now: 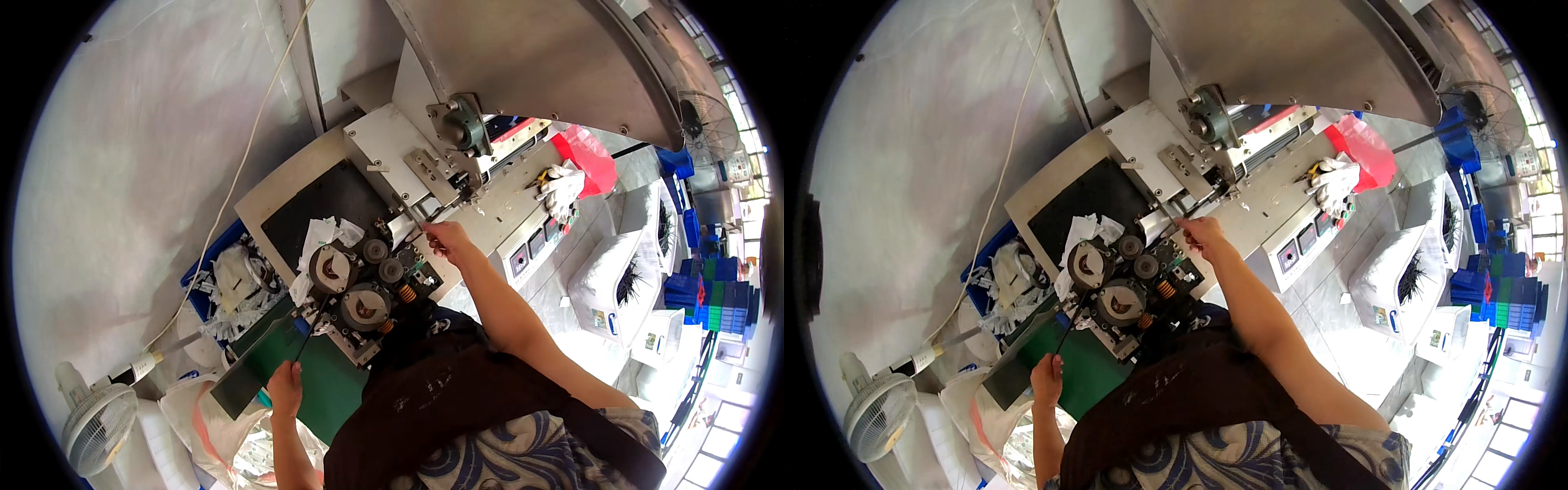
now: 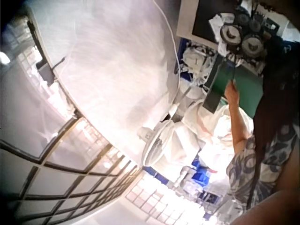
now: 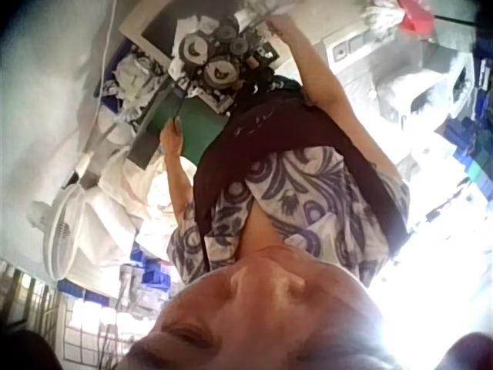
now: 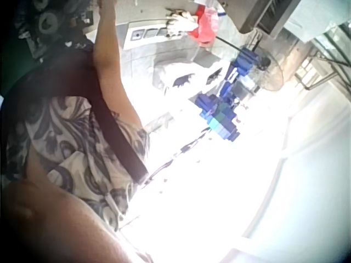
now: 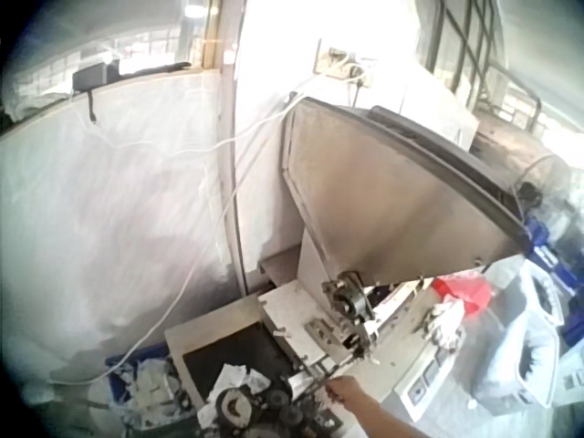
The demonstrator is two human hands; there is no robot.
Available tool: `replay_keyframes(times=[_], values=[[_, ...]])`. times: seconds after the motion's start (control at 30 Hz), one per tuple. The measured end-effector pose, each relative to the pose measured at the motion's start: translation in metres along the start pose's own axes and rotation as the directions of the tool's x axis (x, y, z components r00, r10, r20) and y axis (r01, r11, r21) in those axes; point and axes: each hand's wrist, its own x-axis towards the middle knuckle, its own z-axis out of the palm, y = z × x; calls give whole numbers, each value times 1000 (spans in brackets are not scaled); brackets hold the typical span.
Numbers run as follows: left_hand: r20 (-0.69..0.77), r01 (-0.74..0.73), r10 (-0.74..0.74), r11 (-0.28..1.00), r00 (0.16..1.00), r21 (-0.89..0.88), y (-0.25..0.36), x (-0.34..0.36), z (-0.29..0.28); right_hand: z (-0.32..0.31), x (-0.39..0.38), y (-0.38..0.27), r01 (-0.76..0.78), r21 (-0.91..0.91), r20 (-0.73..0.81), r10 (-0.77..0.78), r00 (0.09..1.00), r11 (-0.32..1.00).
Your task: The person gathers bundles of black straws from a large white bin, carries them to a packaging machine, and places them onto the intake belt. They also collect individually wrapped straws from the machine output and place them into a separate white plastic bin, occasionally rearranging straws inside a large storage bag.
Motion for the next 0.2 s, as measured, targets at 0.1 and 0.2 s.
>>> replay_keyframes(times=[0.1, 0.2], values=[[-25, -1, -1, 995, 1000, -98, -11, -5, 9, -11, 10, -4, 161, -25, -56, -162, 985, 987], [-22, 37, -45, 963, 999, -265, -13, -5, 8, -16, 18, -1, 155, -73, 18, -154, 988, 985]])
